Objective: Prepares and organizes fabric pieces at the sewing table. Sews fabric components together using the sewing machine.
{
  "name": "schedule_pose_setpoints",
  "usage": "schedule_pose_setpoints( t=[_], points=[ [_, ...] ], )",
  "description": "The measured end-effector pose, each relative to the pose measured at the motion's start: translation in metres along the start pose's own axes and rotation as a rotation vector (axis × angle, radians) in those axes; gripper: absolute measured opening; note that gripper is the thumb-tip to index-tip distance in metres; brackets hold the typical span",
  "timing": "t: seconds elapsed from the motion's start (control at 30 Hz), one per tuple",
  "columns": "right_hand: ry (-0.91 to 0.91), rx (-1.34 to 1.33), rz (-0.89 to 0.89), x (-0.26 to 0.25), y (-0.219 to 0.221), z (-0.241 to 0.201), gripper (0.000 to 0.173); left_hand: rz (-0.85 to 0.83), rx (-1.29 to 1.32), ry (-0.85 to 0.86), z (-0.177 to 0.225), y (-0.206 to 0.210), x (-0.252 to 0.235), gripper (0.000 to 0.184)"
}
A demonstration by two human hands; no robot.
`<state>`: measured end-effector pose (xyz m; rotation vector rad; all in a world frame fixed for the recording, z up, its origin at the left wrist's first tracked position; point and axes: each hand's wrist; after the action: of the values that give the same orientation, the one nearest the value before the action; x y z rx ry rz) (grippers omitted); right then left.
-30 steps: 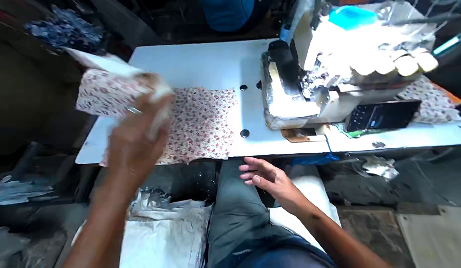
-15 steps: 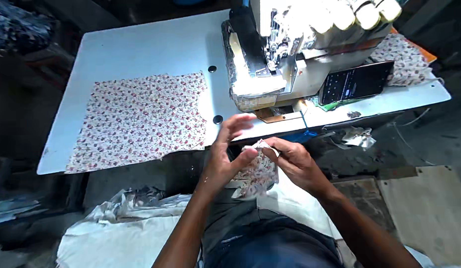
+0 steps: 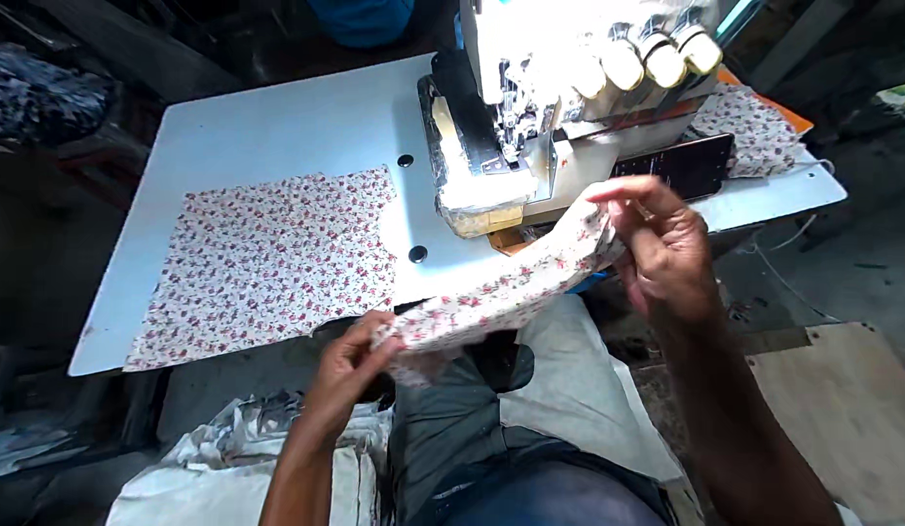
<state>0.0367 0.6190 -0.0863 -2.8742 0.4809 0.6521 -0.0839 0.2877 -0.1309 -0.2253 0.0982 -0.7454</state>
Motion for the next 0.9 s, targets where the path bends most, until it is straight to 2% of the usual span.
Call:
schedule_pose_setpoints(
  t=[0.07,0.13,0.23,0.3,0.4,0.5,0.53,0.6,0.67,0.8,0.9],
  points=[
    [0.033,0.037,-0.028,0.003,0.003,0.003,0.033,0.134,0.097,-0.015,0.022,-0.012,0.000,0.018],
    [0.071,0.081,-0.042,0.004,0.009,0.008,0.036,0.260,-0.127,0.003,0.044,-0.030,-0.015,0.008],
    [0.069,0.176,-0.029,-0.005,0.017,0.022,0.040,0.314,-0.620,0.087,0.073,-0.064,-0.058,0.033],
    [0.084,0.186,0.019,-0.016,0.025,0.033,0.039,0.337,-0.859,0.171,0.087,-0.070,-0.094,0.038],
    [0.135,0.121,0.080,-0.030,0.035,0.047,0.046,0.241,-1.023,0.268,0.108,-0.028,-0.136,0.035],
    [0.163,0.055,0.079,-0.031,0.039,0.057,0.056,0.091,-1.022,0.629,0.074,0.044,-0.145,0.027],
    [0.169,0.043,0.076,-0.028,0.039,0.059,0.057,0.019,-0.998,0.695,0.062,0.064,-0.144,0.029],
    [0.216,-0.033,0.065,-0.016,0.040,0.060,0.059,-0.039,-1.055,0.634,0.048,0.084,-0.139,0.043],
    [0.285,-0.109,0.068,0.000,0.041,0.062,0.056,0.029,-1.116,0.537,0.044,0.087,-0.137,0.047],
    [0.335,-0.183,0.028,0.025,0.038,0.069,0.040,0.084,-1.154,0.402,0.051,0.082,-0.136,0.052],
    [0.318,-0.183,0.012,0.036,0.034,0.075,0.025,0.077,-1.163,0.394,0.054,0.082,-0.136,0.054]
  ],
)
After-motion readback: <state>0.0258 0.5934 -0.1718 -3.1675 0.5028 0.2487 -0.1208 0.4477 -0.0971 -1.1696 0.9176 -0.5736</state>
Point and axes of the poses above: each hand's wrist, its own x-axis away from the middle knuckle, its own y-axis out of the palm, z = x × y, and after that the axes turned 8 degrees about -z, right-handed
